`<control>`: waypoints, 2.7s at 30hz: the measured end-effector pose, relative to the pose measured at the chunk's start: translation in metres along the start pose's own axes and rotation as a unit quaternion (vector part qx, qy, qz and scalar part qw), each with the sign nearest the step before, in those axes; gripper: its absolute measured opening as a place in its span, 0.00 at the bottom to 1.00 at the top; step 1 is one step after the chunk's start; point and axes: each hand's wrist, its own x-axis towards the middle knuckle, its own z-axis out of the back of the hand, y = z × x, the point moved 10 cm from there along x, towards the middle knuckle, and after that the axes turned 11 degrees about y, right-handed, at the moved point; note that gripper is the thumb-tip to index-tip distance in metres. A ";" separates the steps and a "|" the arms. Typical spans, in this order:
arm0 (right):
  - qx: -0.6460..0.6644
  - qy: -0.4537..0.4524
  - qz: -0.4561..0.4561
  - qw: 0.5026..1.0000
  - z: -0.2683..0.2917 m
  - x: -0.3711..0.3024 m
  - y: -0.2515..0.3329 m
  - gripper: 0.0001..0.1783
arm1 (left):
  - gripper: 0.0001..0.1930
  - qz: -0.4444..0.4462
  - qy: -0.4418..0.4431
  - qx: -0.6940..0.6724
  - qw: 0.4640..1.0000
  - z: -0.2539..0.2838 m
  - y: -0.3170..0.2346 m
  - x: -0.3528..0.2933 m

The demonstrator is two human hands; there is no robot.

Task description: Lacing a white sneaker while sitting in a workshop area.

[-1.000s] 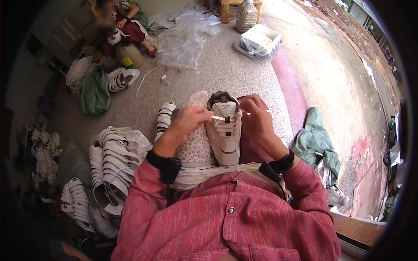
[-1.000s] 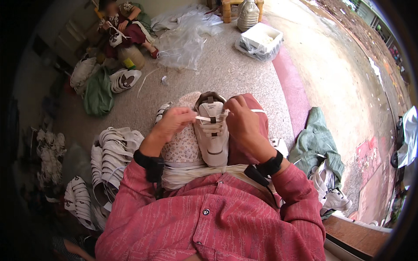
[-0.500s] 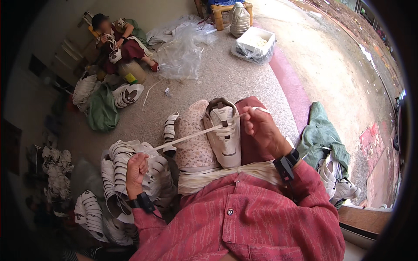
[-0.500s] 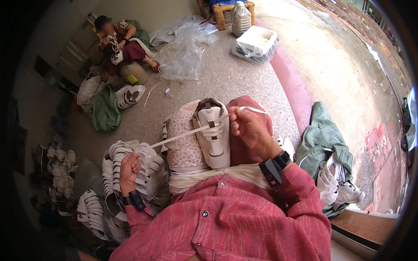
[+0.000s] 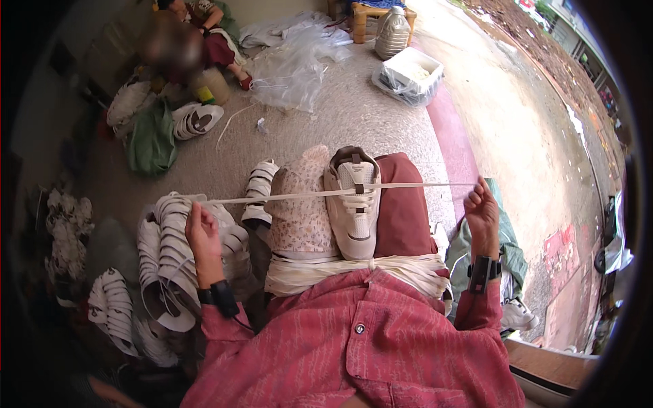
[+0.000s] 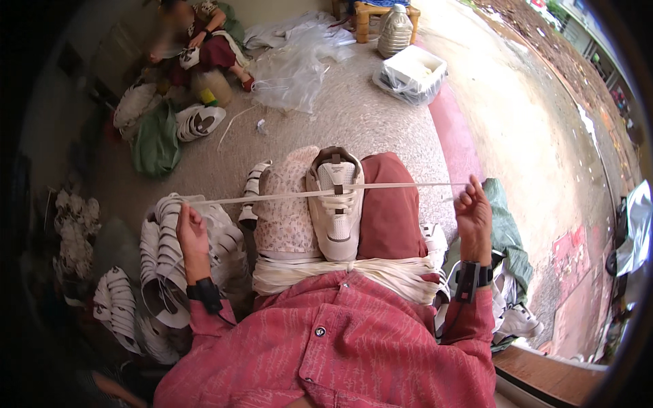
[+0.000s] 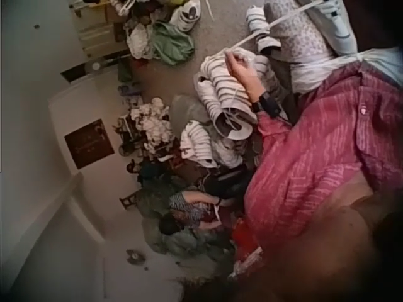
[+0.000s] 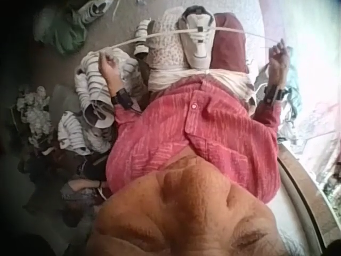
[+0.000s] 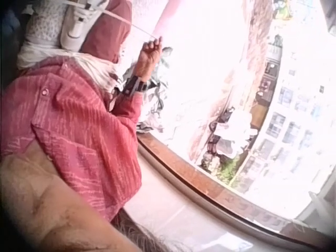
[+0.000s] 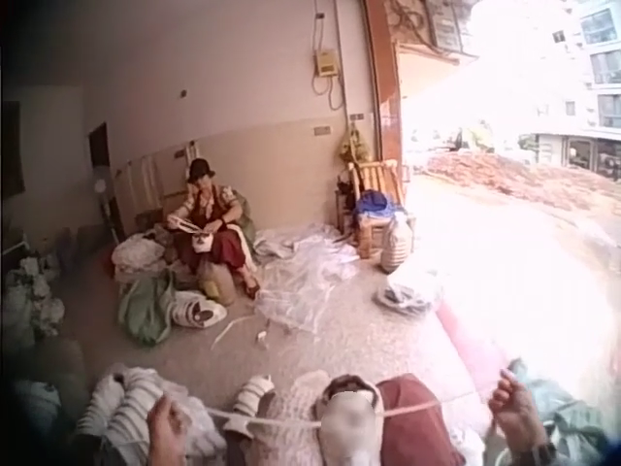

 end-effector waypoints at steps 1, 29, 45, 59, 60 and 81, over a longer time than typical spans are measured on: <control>-0.015 -0.016 0.000 1.000 0.015 -0.001 0.003 0.13 | 0.09 0.004 0.031 -0.104 0.994 -0.002 0.001 0.000; -0.155 -0.215 -0.014 0.964 0.185 0.022 0.041 0.05 | 0.03 -0.138 0.309 0.375 0.863 -0.215 0.016 -0.036; -0.660 0.344 0.038 0.667 -0.181 -0.008 -0.123 0.08 | 0.07 -0.206 0.366 0.553 0.720 -0.284 0.048 -0.059; -0.523 0.337 -0.159 0.767 -0.166 0.002 -0.139 0.12 | 0.10 -0.110 0.471 0.487 0.727 -0.291 0.056 -0.043; -0.524 0.337 -0.160 0.765 -0.164 0.003 -0.139 0.12 | 0.10 -0.082 0.480 0.480 0.730 -0.289 0.060 -0.042; -0.758 0.383 0.065 0.524 -0.217 -0.009 -0.126 0.09 | 0.18 0.066 0.686 0.329 0.646 -0.307 0.083 -0.030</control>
